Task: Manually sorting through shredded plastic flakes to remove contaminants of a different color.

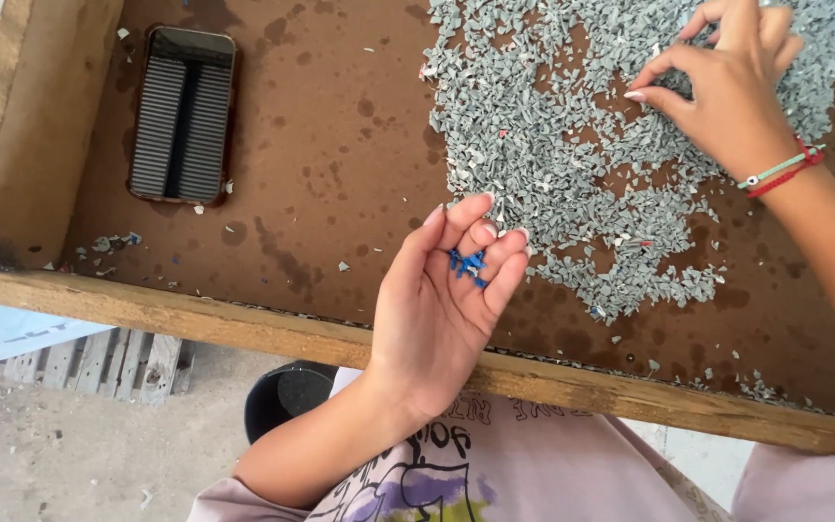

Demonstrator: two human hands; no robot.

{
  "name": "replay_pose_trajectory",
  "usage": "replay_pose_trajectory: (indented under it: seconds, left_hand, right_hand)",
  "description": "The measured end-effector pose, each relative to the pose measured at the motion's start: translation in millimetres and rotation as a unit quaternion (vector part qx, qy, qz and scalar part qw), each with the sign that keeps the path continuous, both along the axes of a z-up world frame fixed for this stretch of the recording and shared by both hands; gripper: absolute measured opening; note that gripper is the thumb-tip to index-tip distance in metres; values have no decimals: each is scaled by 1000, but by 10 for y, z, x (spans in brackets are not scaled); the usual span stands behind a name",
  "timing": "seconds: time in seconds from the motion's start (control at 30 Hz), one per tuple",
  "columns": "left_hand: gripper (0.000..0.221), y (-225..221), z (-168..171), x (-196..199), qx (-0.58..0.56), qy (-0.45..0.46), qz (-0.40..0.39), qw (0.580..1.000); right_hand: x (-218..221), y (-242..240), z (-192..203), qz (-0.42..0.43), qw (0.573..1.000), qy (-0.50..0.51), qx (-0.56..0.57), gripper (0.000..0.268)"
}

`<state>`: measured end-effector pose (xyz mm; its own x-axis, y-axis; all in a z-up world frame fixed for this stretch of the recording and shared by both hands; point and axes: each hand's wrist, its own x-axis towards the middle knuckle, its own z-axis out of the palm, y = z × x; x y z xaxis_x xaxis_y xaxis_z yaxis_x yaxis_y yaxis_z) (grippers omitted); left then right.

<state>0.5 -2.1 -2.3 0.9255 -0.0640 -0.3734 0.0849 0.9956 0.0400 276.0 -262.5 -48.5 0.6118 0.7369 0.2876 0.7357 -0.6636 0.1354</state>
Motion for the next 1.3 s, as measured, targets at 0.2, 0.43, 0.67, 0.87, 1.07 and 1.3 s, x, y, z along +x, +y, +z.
replay_pose_trajectory:
  seconds: [0.2,0.43,0.67,0.87,1.07,1.3]
  left_hand:
    - [33,17,15,-9,3,-5,-4,1000]
    - [33,8,10,-6,-2,-10,-7,1000]
    - [34,16,-3,-16,-6,-17,0,1000]
    - [33,20,3,-13,-5,-21,1,1000]
    - [34,16,-7,-22,-6,-30,2,1000]
    - [35,20,-5,-27,-3,-35,2,999]
  right_hand:
    - [0,-27,-14,-31,999,33,10,17]
    - [-35,-53,164,-36,997,61,30,17]
    - [-65,-17,179,-6,1000,-1,-14,15]
    - [-73,-21,142,1,999,-30,-35,14]
    - [-68,-41,104,-1,998,-54,-42,16]
    - [-66,-54,90,5,995,-79,-67,18]
